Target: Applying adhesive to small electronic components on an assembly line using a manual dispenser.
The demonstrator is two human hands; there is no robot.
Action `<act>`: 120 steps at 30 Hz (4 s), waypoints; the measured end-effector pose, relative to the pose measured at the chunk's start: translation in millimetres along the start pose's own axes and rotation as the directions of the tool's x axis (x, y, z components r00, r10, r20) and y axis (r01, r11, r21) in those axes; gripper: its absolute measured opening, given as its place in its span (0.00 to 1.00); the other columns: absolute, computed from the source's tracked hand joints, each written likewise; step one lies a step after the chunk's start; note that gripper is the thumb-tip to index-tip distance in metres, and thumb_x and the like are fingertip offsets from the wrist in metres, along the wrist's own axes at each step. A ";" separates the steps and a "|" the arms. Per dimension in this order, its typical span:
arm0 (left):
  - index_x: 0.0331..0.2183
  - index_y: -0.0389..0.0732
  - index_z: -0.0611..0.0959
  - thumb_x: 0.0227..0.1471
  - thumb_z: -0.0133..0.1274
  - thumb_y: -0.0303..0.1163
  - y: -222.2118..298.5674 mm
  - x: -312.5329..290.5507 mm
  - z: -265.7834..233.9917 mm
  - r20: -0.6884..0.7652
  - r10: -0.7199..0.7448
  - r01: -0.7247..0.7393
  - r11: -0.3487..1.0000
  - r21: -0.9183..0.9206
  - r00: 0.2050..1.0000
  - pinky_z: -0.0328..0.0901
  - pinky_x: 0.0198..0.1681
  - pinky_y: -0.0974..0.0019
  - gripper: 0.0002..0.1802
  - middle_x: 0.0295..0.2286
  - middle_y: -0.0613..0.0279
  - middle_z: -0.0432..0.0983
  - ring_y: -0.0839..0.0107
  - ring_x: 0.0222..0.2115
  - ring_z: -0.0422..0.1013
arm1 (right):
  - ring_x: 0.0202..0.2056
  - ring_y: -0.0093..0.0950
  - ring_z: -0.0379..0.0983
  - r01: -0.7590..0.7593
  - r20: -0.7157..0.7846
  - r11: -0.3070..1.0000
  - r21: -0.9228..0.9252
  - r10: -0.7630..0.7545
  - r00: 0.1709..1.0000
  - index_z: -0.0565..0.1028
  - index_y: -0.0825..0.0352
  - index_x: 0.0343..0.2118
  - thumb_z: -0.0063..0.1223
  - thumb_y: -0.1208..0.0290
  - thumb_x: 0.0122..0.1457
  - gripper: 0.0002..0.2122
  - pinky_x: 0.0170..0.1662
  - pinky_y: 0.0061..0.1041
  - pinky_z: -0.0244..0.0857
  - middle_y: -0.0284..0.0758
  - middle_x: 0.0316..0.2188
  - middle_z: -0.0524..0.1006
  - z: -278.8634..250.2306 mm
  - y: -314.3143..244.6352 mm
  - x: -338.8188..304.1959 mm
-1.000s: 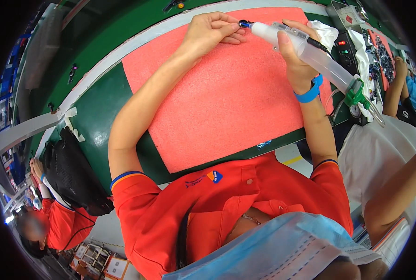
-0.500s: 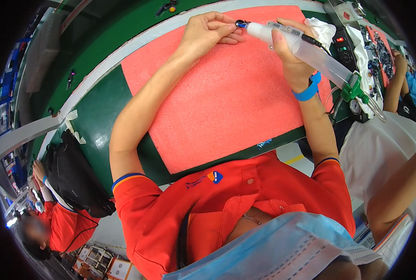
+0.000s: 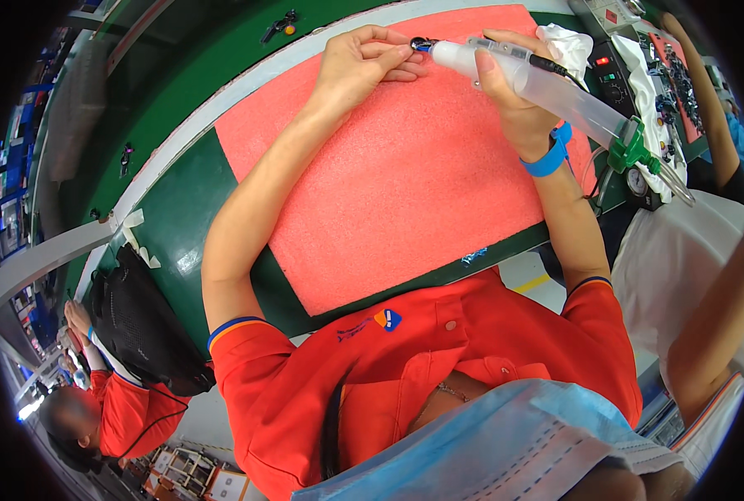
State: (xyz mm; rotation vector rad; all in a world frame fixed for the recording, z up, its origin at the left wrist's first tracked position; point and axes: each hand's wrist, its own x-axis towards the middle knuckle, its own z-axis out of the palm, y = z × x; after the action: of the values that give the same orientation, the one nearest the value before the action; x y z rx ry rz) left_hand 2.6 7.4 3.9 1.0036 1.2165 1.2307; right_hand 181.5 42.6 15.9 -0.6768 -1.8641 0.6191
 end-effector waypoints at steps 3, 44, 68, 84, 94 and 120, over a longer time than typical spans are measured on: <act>0.32 0.26 0.69 0.45 0.44 0.21 0.0 0.7 0.7 -0.012 0.012 -0.012 1.000 0.005 1.000 0.69 0.31 0.71 0.10 0.26 0.45 0.72 0.63 0.28 0.72 | 0.20 0.20 0.69 -0.010 0.007 1.000 0.011 0.010 1.000 0.69 0.72 0.33 0.53 0.75 0.45 0.12 0.22 0.14 0.64 0.36 0.23 0.73 2.2 -1.5 -0.6; 0.35 0.28 0.70 0.48 0.41 0.24 1.6 5.7 -17.0 0.251 -0.031 0.054 0.995 -0.087 0.968 0.67 0.36 0.72 0.12 0.30 0.52 0.71 0.67 0.31 0.71 | 0.28 0.35 0.71 -0.114 -0.134 0.894 0.434 0.189 0.973 0.61 0.79 0.40 0.47 0.69 0.48 0.20 0.29 0.28 0.67 0.46 0.29 0.70 -6.9 -13.0 10.8; 0.32 0.28 0.72 0.46 0.45 0.26 -15.6 10.1 -12.3 0.149 -0.078 0.092 0.992 -0.090 0.986 0.69 0.31 0.70 0.11 0.25 0.55 0.71 0.70 0.25 0.70 | 0.18 0.21 0.69 0.109 0.028 0.992 -0.069 -0.108 0.994 0.70 0.73 0.32 0.55 0.76 0.43 0.12 0.26 0.17 0.65 0.37 0.23 0.72 -3.6 2.3 -1.9; 0.32 0.28 0.71 0.47 0.44 0.25 -19.5 8.0 -11.1 0.210 0.271 -0.275 0.961 -0.014 0.939 0.68 0.30 0.72 0.11 0.25 0.54 0.71 0.70 0.25 0.71 | 0.19 0.21 0.69 0.122 0.034 0.991 -0.064 -0.120 0.992 0.70 0.74 0.31 0.55 0.77 0.43 0.12 0.23 0.16 0.64 0.38 0.22 0.72 -2.6 -6.3 1.8; 0.29 0.31 0.76 0.42 0.49 0.25 -1.3 -0.3 -10.1 -0.232 0.278 -0.192 0.923 0.335 0.932 0.68 0.27 0.76 0.08 0.22 0.57 0.74 0.72 0.23 0.72 | 0.22 0.33 0.71 0.331 -0.091 0.937 0.110 -0.323 0.942 0.61 0.76 0.39 0.52 0.70 0.46 0.20 0.24 0.24 0.68 0.45 0.29 0.70 -9.9 -5.3 3.2; 0.27 0.37 0.78 0.37 0.54 0.25 -13.2 3.6 -7.1 -0.124 0.528 -0.438 0.796 0.418 0.840 0.67 0.30 0.79 0.08 0.23 0.62 0.75 0.78 0.25 0.72 | 0.28 0.28 0.68 0.180 -0.260 0.977 0.115 -0.146 0.954 0.65 0.74 0.38 0.52 0.72 0.46 0.17 0.29 0.25 0.68 0.41 0.32 0.66 -7.1 7.3 7.7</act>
State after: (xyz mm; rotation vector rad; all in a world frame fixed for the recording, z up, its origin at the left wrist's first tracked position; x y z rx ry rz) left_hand -2.9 9.0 -10.4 1.5650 1.4678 1.5870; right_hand 186.9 53.9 18.4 -0.4805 -1.6068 0.5226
